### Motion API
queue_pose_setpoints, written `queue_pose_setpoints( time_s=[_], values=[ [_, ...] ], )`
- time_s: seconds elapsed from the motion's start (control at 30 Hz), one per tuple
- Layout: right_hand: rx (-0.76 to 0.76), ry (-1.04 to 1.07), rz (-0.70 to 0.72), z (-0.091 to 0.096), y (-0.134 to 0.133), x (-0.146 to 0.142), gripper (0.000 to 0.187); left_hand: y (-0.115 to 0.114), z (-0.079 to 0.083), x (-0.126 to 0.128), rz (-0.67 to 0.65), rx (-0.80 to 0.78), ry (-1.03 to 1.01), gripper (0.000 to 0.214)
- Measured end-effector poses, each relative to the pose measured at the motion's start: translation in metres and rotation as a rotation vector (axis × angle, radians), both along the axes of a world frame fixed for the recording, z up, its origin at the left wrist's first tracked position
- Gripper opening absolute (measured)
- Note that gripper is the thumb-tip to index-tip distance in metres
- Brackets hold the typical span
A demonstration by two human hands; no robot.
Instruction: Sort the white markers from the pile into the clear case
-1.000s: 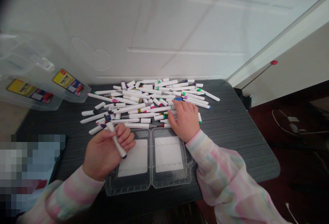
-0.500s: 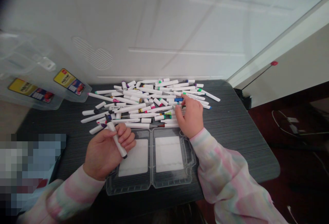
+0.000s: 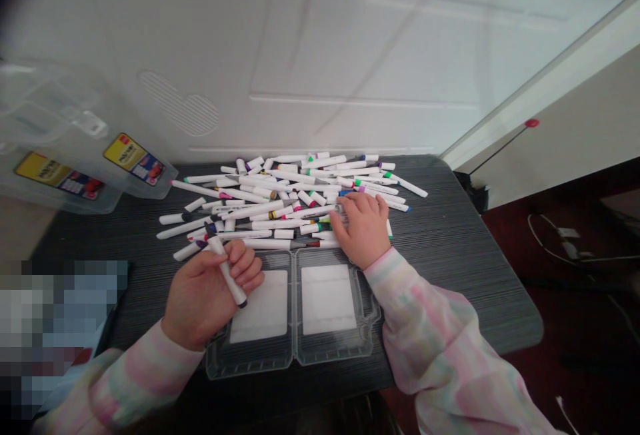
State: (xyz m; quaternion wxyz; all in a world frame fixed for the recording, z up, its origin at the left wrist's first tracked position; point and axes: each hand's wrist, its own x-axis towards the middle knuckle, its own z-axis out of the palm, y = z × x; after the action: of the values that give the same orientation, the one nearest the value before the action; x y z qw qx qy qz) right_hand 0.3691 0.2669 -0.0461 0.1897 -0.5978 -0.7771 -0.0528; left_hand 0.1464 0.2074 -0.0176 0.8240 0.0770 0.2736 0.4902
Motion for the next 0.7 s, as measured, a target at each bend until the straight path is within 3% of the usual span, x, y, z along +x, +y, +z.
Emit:
queue_pose_setpoints(
  time_s=[0.27,0.5,0.7],
  values=[
    [0.002,0.034,0.014,-0.0018,0.0004,0.0007,0.026,0.0002,-0.0012,-0.0006,-0.005,0.007,-0.014,0.012],
    [0.134,0.113,-0.034,0.0012,0.0,0.0009,0.045,0.0003,-0.0029,-0.0008,0.001,0.01,-0.034,0.013],
    [0.055,0.067,-0.04,0.0003,-0.0004,-0.0002,0.044,-0.0003,-0.0019,-0.001,0.001,0.011,-0.03,0.013]
  ],
)
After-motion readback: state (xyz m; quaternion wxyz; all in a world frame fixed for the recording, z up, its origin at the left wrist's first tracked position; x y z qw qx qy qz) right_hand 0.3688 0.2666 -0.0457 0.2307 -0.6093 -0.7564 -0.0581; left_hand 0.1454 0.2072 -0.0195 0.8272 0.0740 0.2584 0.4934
